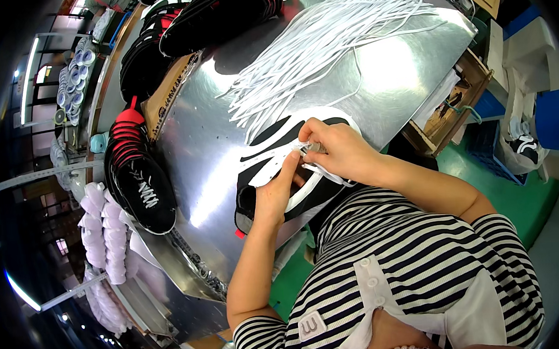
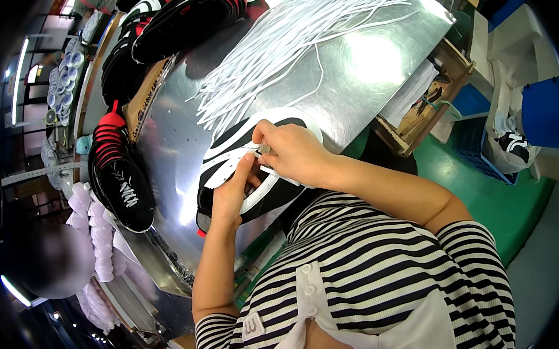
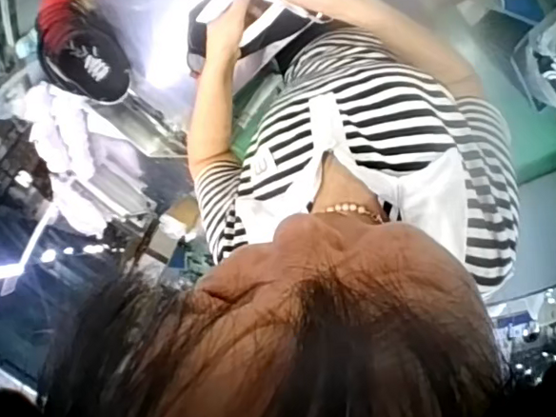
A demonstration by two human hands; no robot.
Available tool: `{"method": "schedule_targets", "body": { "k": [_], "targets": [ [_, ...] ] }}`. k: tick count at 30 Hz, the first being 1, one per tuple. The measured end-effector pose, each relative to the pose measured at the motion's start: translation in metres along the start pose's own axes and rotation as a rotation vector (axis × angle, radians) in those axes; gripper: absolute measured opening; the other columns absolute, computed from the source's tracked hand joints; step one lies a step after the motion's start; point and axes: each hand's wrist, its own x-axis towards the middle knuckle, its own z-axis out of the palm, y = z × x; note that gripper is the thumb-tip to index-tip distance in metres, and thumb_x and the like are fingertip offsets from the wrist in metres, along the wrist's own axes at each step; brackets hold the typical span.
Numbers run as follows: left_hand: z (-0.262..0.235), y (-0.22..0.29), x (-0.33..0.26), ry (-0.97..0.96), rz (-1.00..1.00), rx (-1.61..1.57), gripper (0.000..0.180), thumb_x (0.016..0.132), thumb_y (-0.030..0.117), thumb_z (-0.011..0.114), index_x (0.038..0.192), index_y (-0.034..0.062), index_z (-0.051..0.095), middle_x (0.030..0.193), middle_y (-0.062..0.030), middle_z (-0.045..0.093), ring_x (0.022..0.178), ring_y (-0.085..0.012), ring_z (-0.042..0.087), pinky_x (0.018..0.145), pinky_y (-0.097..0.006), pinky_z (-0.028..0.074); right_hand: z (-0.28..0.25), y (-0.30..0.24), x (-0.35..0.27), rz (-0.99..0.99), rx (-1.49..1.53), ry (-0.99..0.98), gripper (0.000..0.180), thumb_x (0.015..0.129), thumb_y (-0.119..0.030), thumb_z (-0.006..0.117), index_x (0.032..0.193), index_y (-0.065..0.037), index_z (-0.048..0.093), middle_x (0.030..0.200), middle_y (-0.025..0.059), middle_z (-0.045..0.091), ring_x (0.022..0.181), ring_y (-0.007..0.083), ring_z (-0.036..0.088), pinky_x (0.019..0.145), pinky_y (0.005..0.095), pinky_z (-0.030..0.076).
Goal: The person threads a long white lace through the eyelets of a black and white sneaker on a metal table, pulling the lace tight at each step.
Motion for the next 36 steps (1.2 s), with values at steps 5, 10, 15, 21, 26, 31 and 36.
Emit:
{"method": "schedule_targets", "body": {
  "k": [5, 10, 15, 21, 26, 31, 36],
  "targets": [
    [0.0, 0.003, -0.003, 0.042, -0.077, 0.044, 0.021, 0.094, 0.021, 0.067, 0.095, 0.0006, 0.068, 0.083, -0.0028, 0.067, 0.057, -0.0099, 0.054, 0.054, -0.024, 0.041, -0.014, -0.004, -0.006, -0.067, 0.098, -0.089, 0.027, 0.088, -0.011, 0.068, 0.109, -0.002, 0.054, 0.082, 0.0129, 0.067, 0.072, 0.0255, 0.066, 0.067, 0.0336, 0.05],
    [-0.001, -0.007, -0.001, 0.01, 0.017, -0.037, 0.026, 0.092, 0.03, 0.068, 0.094, 0.0038, 0.07, 0.082, -0.001, 0.066, 0.059, -0.0077, 0.051, 0.055, -0.023, 0.042, -0.02, -0.004, -0.011, -0.142, -0.009, 0.023, 0.018, 0.093, -0.011, 0.063, 0.106, 0.0, 0.06, 0.086, 0.0134, 0.069, 0.075, 0.0257, 0.067, 0.07, 0.0325, 0.052],
    [-0.001, -0.007, -0.001, 0.011, 0.014, -0.036, 0.019, 0.094, 0.019, 0.066, 0.097, 0.0004, 0.068, 0.085, -0.0041, 0.068, 0.058, -0.0103, 0.055, 0.054, -0.024, 0.043, -0.021, -0.002, -0.007, -0.17, -0.137, 0.027, 0.015, 0.09, -0.012, 0.064, 0.101, -0.001, 0.064, 0.086, 0.0145, 0.07, 0.074, 0.029, 0.067, 0.065, 0.0345, 0.052],
    [-0.002, -0.006, -0.004, -0.043, 0.062, -0.054, 0.026, 0.095, 0.027, 0.064, 0.084, 0.0041, 0.068, 0.072, -0.0006, 0.063, 0.058, -0.0078, 0.051, 0.056, -0.023, 0.039, -0.026, -0.013, 0.002, -0.177, -0.293, -0.114, 0.013, 0.087, -0.013, 0.066, 0.096, -0.005, 0.064, 0.082, 0.0134, 0.068, 0.077, 0.0328, 0.066, 0.066, 0.0392, 0.051],
    [-0.001, -0.012, -0.008, -0.023, 0.196, 0.073, 0.026, 0.098, 0.019, 0.058, 0.08, 0.0002, 0.065, 0.073, -0.0023, 0.064, 0.055, -0.0085, 0.053, 0.053, -0.025, 0.042, -0.013, -0.012, 0.002, -0.175, -0.33, -0.072, 0.014, 0.088, -0.013, 0.065, 0.097, -0.004, 0.06, 0.082, 0.0145, 0.068, 0.078, 0.0344, 0.066, 0.067, 0.0417, 0.052],
    [-0.002, -0.018, -0.014, 0.016, 0.257, 0.157, 0.029, 0.098, 0.019, 0.056, 0.078, 0.0, 0.064, 0.069, -0.0023, 0.061, 0.057, -0.009, 0.054, 0.055, -0.026, 0.042, -0.01, -0.009, 0.0, -0.198, -0.252, -0.065, 0.025, 0.089, -0.013, 0.064, 0.107, -0.001, 0.053, 0.077, 0.0177, 0.067, 0.075, 0.0357, 0.066, 0.066, 0.0426, 0.052],
    [0.0, -0.041, -0.012, 0.104, 0.458, 0.341, 0.025, 0.098, 0.018, 0.056, 0.086, -0.0012, 0.067, 0.072, -0.0048, 0.064, 0.064, -0.0119, 0.06, 0.061, -0.027, 0.047, 0.005, -0.018, -0.01, -0.178, -0.37, -0.05, 0.027, 0.089, -0.012, 0.064, 0.108, -0.001, 0.049, 0.073, 0.0164, 0.065, 0.068, 0.0346, 0.066, 0.061, 0.0429, 0.051]
  ]
}}
